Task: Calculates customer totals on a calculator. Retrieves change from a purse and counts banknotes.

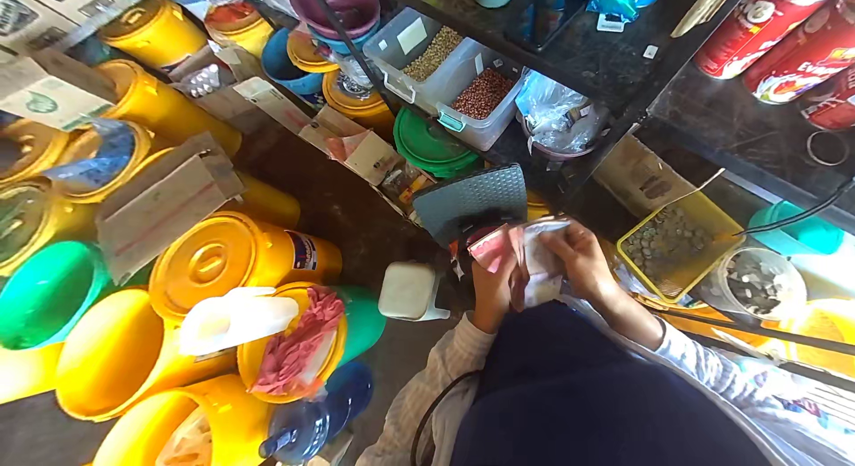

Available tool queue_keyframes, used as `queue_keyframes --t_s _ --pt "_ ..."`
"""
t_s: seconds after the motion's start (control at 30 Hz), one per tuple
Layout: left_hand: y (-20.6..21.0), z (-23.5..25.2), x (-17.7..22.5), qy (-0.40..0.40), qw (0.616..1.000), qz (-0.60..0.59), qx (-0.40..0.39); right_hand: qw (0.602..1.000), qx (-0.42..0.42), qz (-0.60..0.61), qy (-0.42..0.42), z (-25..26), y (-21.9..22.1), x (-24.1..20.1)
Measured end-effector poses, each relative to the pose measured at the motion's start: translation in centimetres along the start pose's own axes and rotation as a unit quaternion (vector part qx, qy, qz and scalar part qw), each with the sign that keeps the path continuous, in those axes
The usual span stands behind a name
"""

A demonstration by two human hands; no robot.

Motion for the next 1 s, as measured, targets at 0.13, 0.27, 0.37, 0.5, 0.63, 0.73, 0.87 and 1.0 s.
queue_keyframes --t_s 0.13,0.27,0.37,0.5,0.63,0.73,0.87,1.0 --pt "-0.6 0.3 0.1 0.030 1.000 0.005 -0.005 0.999 -0.006 0.036 0.000 0.2 -0.6 -0.4" --pt "-0.6 0.2 0.0 0.020 0.999 0.038 -0.009 0.997 -0.065 -0.027 0.016 -0.4 0.7 -0.8" --pt "-0.3 -0.1 -0.2 0.002 1.000 0.003 -0.008 1.000 -0.015 -0.018 0.005 -0.2 0.4 0.1" --pt "-0.6 0.3 -0.1 0.021 1.000 -0.004 -0.004 0.999 0.009 0.033 0.010 0.2 -0.7 0.3" --pt "-0.7 0.3 0.0 0.001 0.998 0.058 0.012 0.998 -0.057 -0.026 0.024 -0.3 0.1 0.0" --pt "-0.9 0.4 -0.2 -0.017 0.997 0.069 0.004 0.997 -0.034 -0.064 0.012 -0.1 0.2 1.0" --pt "-2.1 0.8 0.1 -0.075 0.995 0.050 -0.048 0.993 0.058 -0.098 -0.030 2.0 -2.2 2.5" --pt "-2.1 0.3 0.4 -0.241 0.963 0.037 -0.118 0.983 -0.042 -0.178 -0.034 2.4 -0.1 4.2"
Point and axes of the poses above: each hand's wrist, its own z-axis towards the middle knuckle, its own y-axis out of the palm, x = y × z, the point moved 5 cm from there along z, towards the middle knuckle, and after that the axes turned 7 degrees about -y, right-handed, at the moved point
